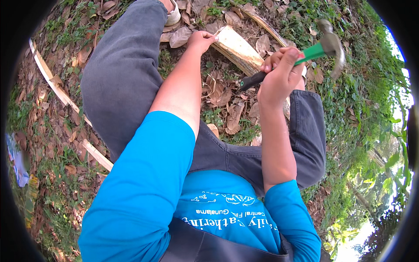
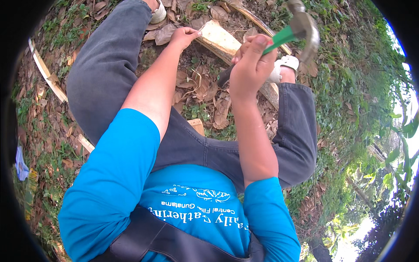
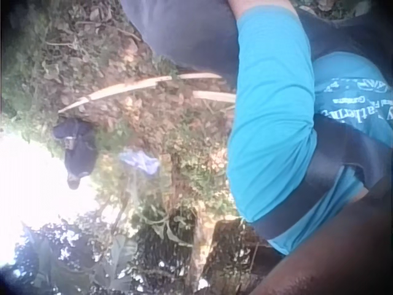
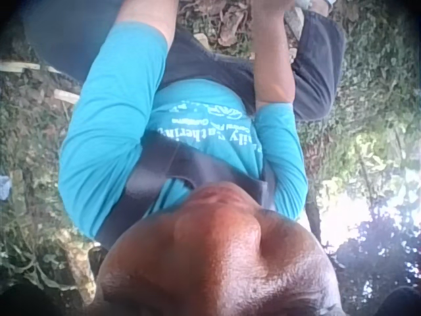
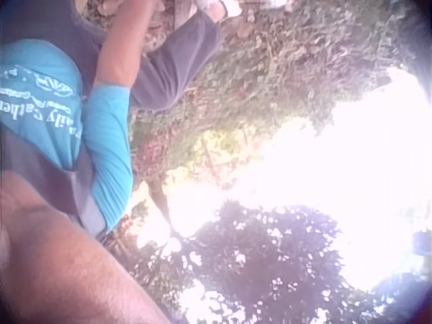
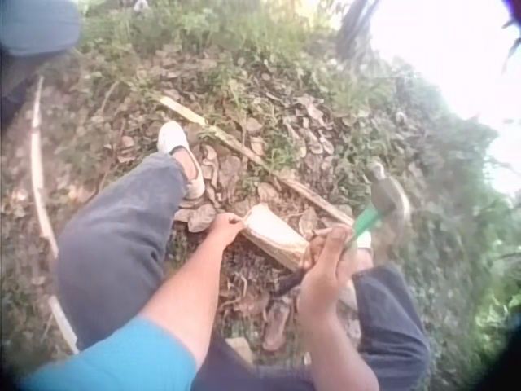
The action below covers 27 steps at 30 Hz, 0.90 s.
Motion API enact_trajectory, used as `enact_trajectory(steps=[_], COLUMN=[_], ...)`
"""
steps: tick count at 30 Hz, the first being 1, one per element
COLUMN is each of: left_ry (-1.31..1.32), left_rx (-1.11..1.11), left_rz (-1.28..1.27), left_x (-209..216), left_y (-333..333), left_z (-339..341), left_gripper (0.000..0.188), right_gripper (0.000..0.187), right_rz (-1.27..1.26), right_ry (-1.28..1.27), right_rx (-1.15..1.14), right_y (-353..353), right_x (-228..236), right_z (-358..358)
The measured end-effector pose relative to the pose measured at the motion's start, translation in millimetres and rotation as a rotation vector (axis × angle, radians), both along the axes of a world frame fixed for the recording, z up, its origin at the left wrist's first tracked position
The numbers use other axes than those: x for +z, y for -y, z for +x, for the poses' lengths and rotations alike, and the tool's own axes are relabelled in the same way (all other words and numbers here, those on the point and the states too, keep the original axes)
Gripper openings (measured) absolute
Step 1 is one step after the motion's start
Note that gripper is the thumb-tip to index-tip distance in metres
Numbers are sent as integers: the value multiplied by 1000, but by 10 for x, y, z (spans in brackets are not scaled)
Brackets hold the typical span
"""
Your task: The person sits on the ground and uses a small green-handled axe to chop and shape a piece of wood. They then switch to a red-handled hand saw to cut the wood further.
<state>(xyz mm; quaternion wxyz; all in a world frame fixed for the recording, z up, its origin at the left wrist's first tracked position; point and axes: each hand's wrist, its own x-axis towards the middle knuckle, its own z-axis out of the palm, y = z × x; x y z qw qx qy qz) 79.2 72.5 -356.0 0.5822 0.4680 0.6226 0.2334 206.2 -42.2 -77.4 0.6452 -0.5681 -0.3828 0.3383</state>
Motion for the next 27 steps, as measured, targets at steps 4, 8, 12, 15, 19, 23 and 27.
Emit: enact_trajectory(steps=[4,8,12,15,19,23,27], left_ry=[-129,-156,-139,-135,-168,-145,-115], left_rx=[-45,-110,-101,-68,-77,-142,-108], left_rz=[46,78,86,68,102,117,104], left_x=[144,326,146,100,137,275,131], left_y=[5,67,119,43,36,-3,9], left_z=[-5,200,20,-60,-27,190,28], left_gripper=[32,32,32,32,32,30,33], right_gripper=[32,33,32,33,29,41,36], right_rz=[166,-922,-564,-179,100,-905,-607], right_ry=[71,772,452,32,44,738,467], right_rx=[-18,204,73,53,30,247,101], right_y=[21,424,282,42,51,536,211], right_x=[-433,-1772,-1250,-317,-487,-1878,-1129], right_z=[-44,449,332,69,-61,487,305])
